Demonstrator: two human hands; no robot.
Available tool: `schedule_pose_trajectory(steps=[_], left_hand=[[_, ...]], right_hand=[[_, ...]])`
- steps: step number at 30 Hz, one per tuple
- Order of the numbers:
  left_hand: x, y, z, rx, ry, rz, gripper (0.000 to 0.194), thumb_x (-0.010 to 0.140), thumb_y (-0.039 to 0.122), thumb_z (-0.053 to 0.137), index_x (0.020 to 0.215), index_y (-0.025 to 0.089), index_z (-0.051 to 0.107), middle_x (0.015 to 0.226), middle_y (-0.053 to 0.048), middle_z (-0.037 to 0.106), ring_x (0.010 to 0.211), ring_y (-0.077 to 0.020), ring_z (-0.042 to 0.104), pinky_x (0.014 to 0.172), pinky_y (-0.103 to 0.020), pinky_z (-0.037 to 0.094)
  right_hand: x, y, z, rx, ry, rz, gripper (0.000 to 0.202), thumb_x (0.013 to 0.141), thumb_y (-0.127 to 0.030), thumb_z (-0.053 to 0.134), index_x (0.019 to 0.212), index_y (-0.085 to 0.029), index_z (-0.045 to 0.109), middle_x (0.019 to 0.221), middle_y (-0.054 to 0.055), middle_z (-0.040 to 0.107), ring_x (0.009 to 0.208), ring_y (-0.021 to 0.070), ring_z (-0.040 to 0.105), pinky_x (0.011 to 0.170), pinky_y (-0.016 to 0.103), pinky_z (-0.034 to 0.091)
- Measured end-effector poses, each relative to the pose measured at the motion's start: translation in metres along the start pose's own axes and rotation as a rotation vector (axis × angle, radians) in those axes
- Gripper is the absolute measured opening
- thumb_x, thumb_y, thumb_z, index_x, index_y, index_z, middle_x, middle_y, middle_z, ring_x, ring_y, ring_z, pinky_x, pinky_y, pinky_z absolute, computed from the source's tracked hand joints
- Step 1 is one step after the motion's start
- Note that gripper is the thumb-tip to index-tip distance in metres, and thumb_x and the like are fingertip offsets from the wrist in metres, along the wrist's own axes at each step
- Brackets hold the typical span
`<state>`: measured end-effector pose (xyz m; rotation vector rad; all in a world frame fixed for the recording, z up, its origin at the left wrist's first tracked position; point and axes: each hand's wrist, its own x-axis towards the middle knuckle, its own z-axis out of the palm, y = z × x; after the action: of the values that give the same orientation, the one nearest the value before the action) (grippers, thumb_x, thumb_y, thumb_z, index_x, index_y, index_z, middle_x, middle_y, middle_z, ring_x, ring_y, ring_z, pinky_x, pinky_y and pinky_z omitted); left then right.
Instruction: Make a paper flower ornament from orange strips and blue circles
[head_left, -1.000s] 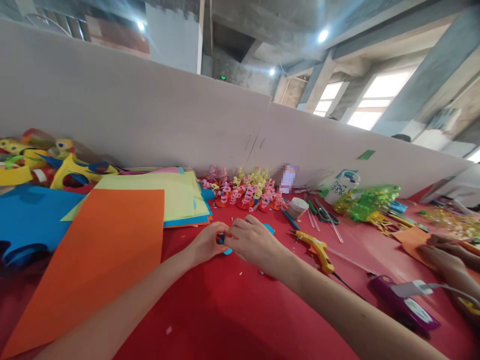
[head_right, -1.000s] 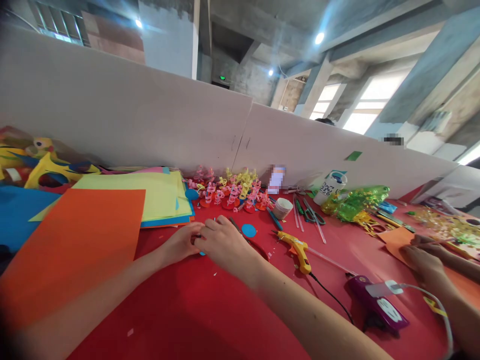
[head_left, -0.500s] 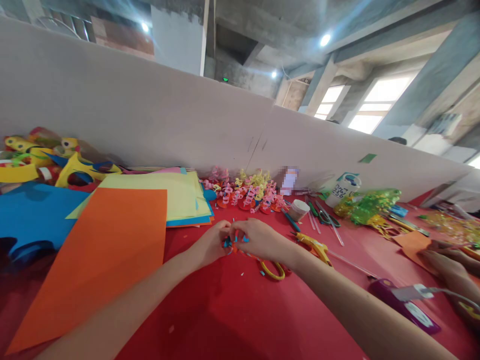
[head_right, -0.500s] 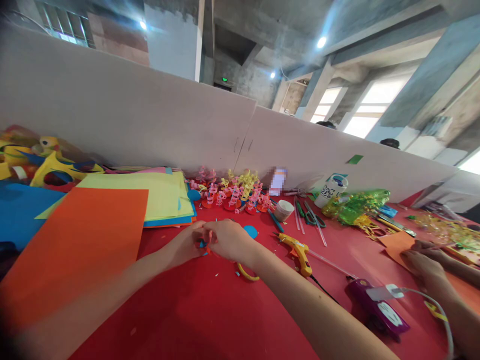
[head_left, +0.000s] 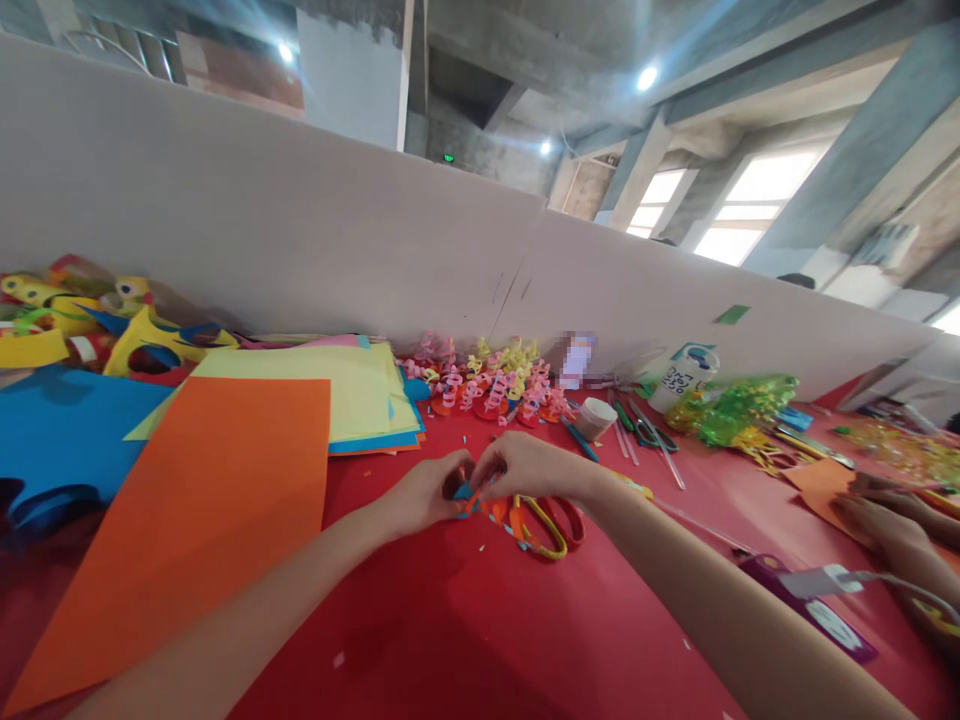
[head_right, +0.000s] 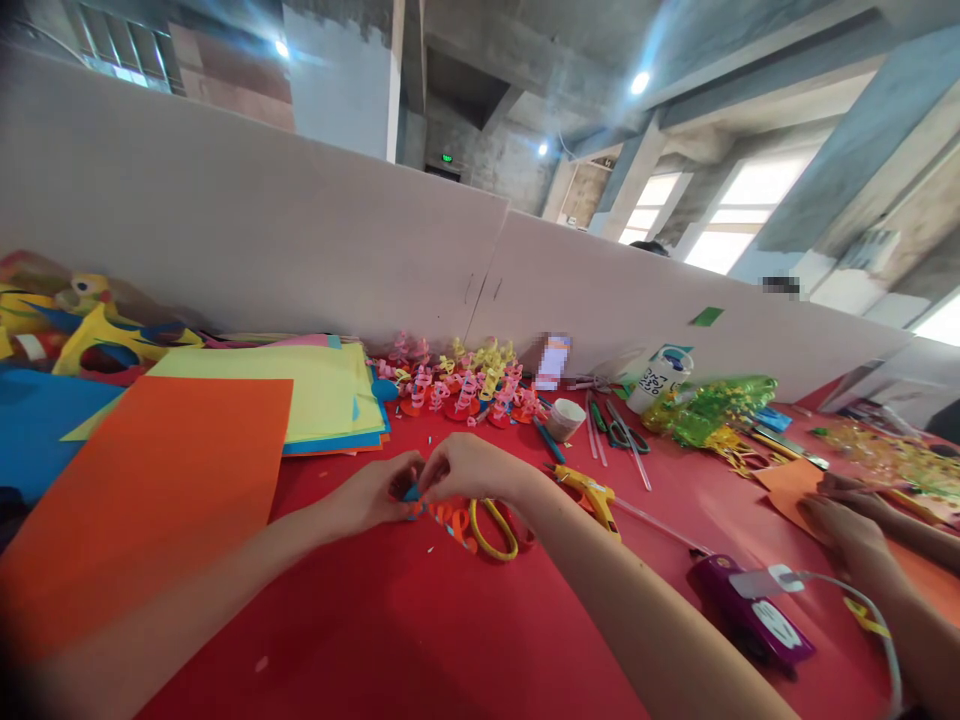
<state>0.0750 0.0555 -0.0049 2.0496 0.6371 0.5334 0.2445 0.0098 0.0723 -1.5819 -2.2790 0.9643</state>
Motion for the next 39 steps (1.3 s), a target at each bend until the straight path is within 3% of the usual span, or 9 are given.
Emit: schedule_pose_trajectory(steps=[8,16,20,25,28,32,36,39], left_hand=[[-0.001,-0.003,0.002,-0.369,-0.115,-0.072,0.038,0.062,0.021,0.069,0.089,0.021,0.043,0.065,0.005,0.058,0.059,-0.0136,0.054,0.054,-0.023,0.036],[0.004,-0.006,0.002,-0.644,-0.054,-0.087,0.049,0.055,0.026,0.079,0.085,0.021,0.041,0.066,0.006,0.058,0.061,-0.0111,0.055,0.059,-0.023,0.039],[0.007,-0.011,0.002,-0.655,-0.007,-0.066,0.046,0.051,0.027,0.081,0.081,0.019,0.046,0.075,0.004,0.057,0.068,-0.0112,0.056,0.063,-0.023,0.041],[0.009,-0.018,0.004,-0.582,0.002,-0.149,0.039,0.051,0.031,0.080,0.073,0.016,0.053,0.066,0.005,0.057,0.059,-0.0092,0.054,0.059,-0.022,0.040],[0.008,-0.022,0.003,-0.576,0.004,-0.171,0.035,0.052,0.030,0.080,0.074,0.015,0.057,0.066,0.004,0.059,0.059,-0.0099,0.055,0.060,-0.022,0.041],[0.005,-0.023,0.001,-0.590,0.040,-0.216,0.035,0.053,0.028,0.079,0.082,0.016,0.063,0.072,0.001,0.064,0.066,-0.0123,0.059,0.064,-0.024,0.043],[0.004,-0.018,-0.001,-0.565,0.070,-0.261,0.034,0.054,0.029,0.078,0.083,0.016,0.067,0.077,-0.002,0.068,0.071,-0.0152,0.061,0.068,-0.026,0.044],[0.005,-0.017,-0.001,-0.563,0.104,-0.282,0.033,0.052,0.028,0.079,0.080,0.016,0.069,0.077,-0.003,0.070,0.073,-0.0163,0.061,0.069,-0.026,0.044]], right_hand=[[0.005,0.013,-0.008,0.183,-0.031,0.079,0.018,0.065,-0.021,0.063,0.079,-0.017,0.074,0.069,-0.001,0.070,0.064,0.0127,0.059,0.060,0.019,0.042],[-0.001,0.035,0.013,0.485,0.225,0.093,0.021,0.062,-0.030,0.066,0.075,-0.016,0.073,0.069,0.001,0.069,0.062,0.0142,0.059,0.059,0.024,0.044],[-0.006,0.044,0.032,0.484,0.416,0.071,0.020,0.062,-0.028,0.067,0.077,-0.016,0.072,0.070,0.003,0.070,0.065,0.0170,0.060,0.062,0.027,0.045],[-0.006,0.046,0.051,0.360,0.616,0.030,0.010,0.061,-0.023,0.067,0.068,-0.018,0.072,0.068,0.003,0.068,0.066,0.0182,0.059,0.061,0.027,0.044],[-0.004,0.046,0.058,0.338,0.648,0.078,0.014,0.063,-0.029,0.067,0.068,-0.017,0.071,0.069,0.004,0.068,0.064,0.0178,0.058,0.061,0.028,0.042],[-0.002,0.047,0.068,0.495,0.640,0.172,0.024,0.062,-0.036,0.067,0.073,-0.015,0.070,0.073,0.005,0.069,0.065,0.0181,0.059,0.061,0.028,0.042],[0.001,0.050,0.077,0.667,0.657,0.178,0.028,0.060,-0.040,0.069,0.073,-0.014,0.069,0.075,0.006,0.069,0.068,0.0186,0.061,0.064,0.029,0.044],[0.003,0.051,0.078,0.656,0.677,0.180,0.028,0.059,-0.040,0.070,0.072,-0.014,0.069,0.075,0.006,0.069,0.066,0.0184,0.060,0.063,0.030,0.043]])
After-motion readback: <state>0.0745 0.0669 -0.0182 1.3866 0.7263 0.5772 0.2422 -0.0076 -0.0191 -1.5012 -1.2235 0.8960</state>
